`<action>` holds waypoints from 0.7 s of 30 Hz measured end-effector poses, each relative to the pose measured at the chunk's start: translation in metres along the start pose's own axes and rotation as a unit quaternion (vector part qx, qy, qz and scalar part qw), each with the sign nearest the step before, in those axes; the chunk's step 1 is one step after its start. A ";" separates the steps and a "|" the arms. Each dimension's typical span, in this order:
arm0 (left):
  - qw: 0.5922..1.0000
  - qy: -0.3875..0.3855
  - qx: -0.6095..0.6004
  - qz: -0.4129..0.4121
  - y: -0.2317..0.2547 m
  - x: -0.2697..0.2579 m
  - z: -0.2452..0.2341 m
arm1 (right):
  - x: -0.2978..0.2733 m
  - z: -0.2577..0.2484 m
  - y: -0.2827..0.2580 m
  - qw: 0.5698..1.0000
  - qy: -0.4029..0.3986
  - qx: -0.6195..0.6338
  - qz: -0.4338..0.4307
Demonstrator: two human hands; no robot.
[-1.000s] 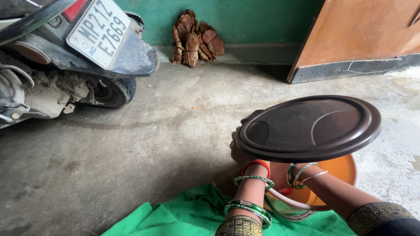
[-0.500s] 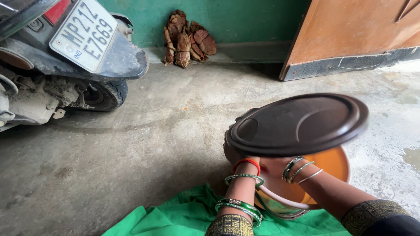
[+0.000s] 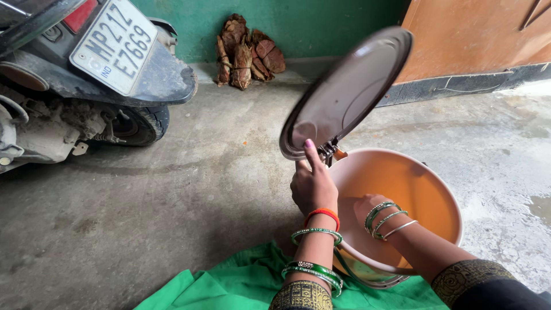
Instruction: The person wipes the lid and the interior of a pink plastic container with a red cloth, then closes the lid and wipes the exterior surfaces and the handle.
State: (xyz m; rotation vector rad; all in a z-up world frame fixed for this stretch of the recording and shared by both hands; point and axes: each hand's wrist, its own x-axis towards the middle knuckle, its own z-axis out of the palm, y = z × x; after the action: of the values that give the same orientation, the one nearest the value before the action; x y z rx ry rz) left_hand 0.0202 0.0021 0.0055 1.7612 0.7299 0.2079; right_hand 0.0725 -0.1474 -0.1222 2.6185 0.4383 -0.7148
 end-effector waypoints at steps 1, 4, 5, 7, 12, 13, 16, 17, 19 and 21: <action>1.000 -0.001 -0.001 0.000 -0.001 0.000 0.001 | -0.001 0.000 0.000 1.000 0.000 0.000 0.001; 1.000 0.004 -0.029 -0.012 -0.002 0.000 0.006 | -0.008 0.005 -0.004 0.990 -0.065 -0.066 -0.103; 0.998 0.003 -0.056 -0.014 -0.002 0.002 0.006 | -0.008 0.003 -0.006 0.983 -0.083 -0.088 -0.137; 0.996 0.002 -0.084 -0.013 -0.001 0.005 0.007 | -0.009 0.000 -0.009 0.975 -0.097 -0.110 -0.168; 0.998 0.008 -0.026 -0.056 -0.006 0.013 0.014 | 0.002 0.008 -0.025 0.950 0.082 0.132 -0.271; 0.998 0.006 -0.027 -0.054 -0.008 0.015 0.016 | 0.008 0.005 -0.023 0.951 0.083 0.132 -0.269; 0.999 0.015 -0.005 -0.049 -0.014 0.018 0.020 | 0.004 -0.014 -0.006 0.937 0.201 0.259 -0.118; 0.999 0.023 0.005 -0.044 -0.015 0.019 0.021 | -0.006 -0.022 0.008 0.889 0.256 0.378 -0.047; 0.999 0.030 0.014 -0.035 -0.015 0.022 0.023 | -0.027 -0.036 0.023 0.817 0.309 0.486 0.026; 0.998 0.021 0.005 -0.059 -0.016 0.023 0.023 | -0.050 -0.044 0.035 0.675 0.459 0.572 0.081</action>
State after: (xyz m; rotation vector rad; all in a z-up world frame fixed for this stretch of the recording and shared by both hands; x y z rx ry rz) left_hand 0.0438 -0.0010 -0.0213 1.7213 0.8639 0.1604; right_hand 0.0636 -0.1682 -0.0500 3.9943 -0.1196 0.8407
